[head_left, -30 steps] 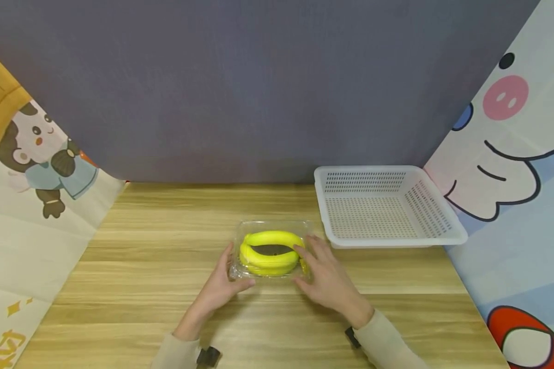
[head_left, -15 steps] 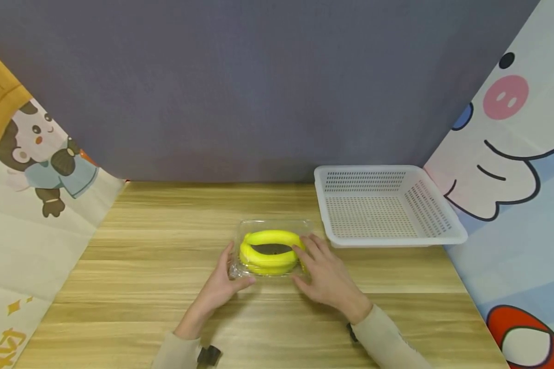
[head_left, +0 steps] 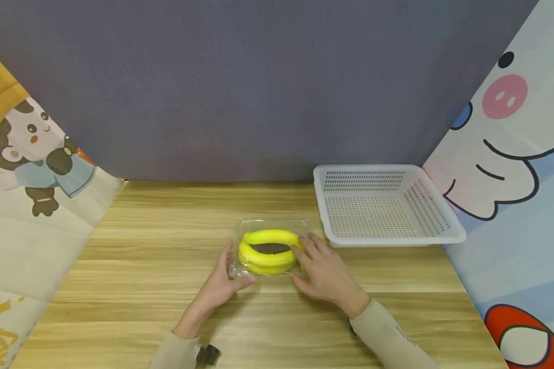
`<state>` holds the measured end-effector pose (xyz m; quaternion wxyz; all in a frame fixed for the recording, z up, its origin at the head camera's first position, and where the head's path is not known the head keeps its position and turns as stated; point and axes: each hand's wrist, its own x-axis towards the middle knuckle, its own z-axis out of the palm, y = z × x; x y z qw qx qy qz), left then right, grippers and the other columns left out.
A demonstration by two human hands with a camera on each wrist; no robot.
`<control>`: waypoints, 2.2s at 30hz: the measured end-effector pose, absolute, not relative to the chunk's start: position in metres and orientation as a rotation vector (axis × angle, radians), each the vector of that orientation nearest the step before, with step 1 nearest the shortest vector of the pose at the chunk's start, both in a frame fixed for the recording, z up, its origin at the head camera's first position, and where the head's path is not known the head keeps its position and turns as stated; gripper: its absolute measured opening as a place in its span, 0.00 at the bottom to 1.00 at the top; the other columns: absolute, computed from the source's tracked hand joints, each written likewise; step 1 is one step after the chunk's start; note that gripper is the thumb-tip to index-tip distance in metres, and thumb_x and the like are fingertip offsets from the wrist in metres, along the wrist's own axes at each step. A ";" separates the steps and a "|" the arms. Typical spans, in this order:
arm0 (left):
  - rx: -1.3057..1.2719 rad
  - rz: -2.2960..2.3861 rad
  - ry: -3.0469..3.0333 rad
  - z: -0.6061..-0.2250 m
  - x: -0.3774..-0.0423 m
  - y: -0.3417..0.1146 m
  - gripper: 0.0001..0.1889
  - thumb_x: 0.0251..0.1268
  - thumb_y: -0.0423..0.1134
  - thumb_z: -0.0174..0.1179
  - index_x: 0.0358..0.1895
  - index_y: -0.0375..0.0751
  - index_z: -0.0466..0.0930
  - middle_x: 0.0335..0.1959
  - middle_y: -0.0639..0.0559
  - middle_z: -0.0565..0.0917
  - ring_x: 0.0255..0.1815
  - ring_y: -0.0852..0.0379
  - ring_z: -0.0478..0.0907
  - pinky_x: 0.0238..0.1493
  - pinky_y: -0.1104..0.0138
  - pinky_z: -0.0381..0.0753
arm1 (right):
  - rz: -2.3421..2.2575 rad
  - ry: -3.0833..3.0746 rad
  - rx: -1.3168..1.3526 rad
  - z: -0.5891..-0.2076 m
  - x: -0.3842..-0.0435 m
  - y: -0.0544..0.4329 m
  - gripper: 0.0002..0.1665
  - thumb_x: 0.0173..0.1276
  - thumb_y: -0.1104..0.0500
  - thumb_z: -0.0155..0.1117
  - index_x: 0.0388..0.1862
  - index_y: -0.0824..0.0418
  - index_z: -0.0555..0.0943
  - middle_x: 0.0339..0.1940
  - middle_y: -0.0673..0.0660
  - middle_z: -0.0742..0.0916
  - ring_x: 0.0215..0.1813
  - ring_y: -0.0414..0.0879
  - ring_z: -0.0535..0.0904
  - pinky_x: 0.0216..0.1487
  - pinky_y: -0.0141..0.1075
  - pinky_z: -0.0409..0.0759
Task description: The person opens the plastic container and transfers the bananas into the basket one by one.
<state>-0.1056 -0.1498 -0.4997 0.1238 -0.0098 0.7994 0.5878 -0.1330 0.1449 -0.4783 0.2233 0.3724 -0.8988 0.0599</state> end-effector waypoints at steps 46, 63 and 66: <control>-0.039 1.729 2.317 -0.496 -0.106 -0.147 0.60 0.55 0.44 0.76 0.83 0.49 0.39 0.78 0.30 0.52 0.77 0.26 0.51 0.70 0.28 0.51 | 0.044 -2.229 1.164 -0.477 -0.148 0.146 0.34 0.55 0.42 0.69 0.53 0.64 0.85 0.53 0.68 0.87 0.51 0.66 0.86 0.35 0.49 0.89; -0.034 1.807 2.282 -0.497 -0.104 -0.144 0.61 0.53 0.40 0.77 0.82 0.48 0.38 0.76 0.21 0.54 0.73 0.27 0.60 0.70 0.29 0.54 | 0.087 -2.235 1.172 -0.470 -0.152 0.144 0.33 0.61 0.39 0.64 0.49 0.65 0.86 0.49 0.66 0.88 0.48 0.62 0.87 0.38 0.53 0.89; -0.035 1.809 2.287 -0.497 -0.104 -0.145 0.61 0.53 0.40 0.77 0.83 0.49 0.39 0.74 0.23 0.59 0.72 0.28 0.63 0.70 0.31 0.57 | 0.110 -2.234 1.171 -0.470 -0.154 0.144 0.33 0.61 0.38 0.62 0.49 0.64 0.87 0.49 0.66 0.89 0.48 0.62 0.87 0.39 0.52 0.89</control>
